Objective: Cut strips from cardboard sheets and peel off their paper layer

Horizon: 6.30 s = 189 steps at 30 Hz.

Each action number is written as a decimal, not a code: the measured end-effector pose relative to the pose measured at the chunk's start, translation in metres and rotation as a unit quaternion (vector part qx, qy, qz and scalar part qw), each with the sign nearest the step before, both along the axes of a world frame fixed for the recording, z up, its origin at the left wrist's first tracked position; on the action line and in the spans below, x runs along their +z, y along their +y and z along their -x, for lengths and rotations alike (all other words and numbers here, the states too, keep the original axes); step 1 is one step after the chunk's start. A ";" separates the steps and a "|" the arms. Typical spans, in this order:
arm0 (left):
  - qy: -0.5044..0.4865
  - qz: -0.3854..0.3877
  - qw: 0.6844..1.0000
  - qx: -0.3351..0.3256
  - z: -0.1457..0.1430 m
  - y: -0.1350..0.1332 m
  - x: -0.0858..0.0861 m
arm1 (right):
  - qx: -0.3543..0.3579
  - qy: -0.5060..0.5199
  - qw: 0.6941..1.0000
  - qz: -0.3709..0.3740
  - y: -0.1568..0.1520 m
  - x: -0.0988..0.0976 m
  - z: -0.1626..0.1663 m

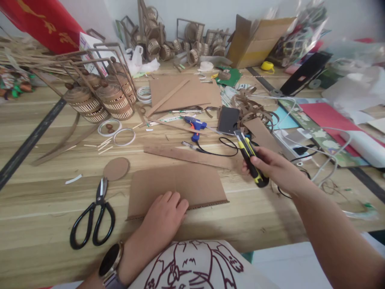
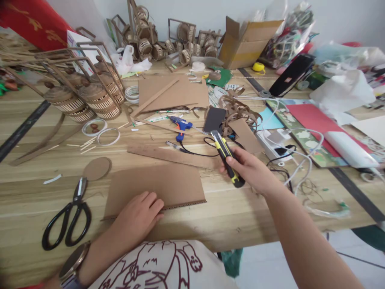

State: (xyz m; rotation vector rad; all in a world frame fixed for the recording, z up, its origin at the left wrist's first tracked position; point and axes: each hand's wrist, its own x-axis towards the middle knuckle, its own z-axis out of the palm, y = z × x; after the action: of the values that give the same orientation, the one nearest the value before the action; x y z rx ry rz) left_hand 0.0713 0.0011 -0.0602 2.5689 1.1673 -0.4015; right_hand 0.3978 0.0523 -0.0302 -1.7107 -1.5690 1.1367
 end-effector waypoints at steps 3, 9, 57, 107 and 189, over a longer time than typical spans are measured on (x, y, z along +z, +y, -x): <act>0.000 -0.018 1.000 -0.006 0.001 -0.001 -0.002 | -0.039 0.152 0.984 0.080 -0.034 -0.010 0.008; 0.007 -0.037 0.999 -0.016 0.002 -0.002 -0.002 | -0.094 0.197 0.966 0.142 -0.079 -0.026 0.004; -0.182 -0.301 0.922 -0.163 0.033 0.008 -0.024 | 0.240 -0.300 0.911 -0.149 -0.085 -0.043 -0.033; -0.128 0.011 0.928 -0.350 -0.052 0.106 -0.016 | 0.199 -0.344 0.902 -0.169 -0.093 -0.039 -0.020; -0.106 -0.097 0.986 -0.080 0.034 0.032 -0.021 | 0.117 -0.365 0.901 -0.203 -0.135 -0.051 0.057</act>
State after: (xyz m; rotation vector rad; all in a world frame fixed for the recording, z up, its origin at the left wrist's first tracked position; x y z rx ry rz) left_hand 0.0369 0.0330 -0.0811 2.7989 0.9715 -0.0452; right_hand 0.3412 -0.0829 -0.0813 -1.7703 -2.3056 0.1820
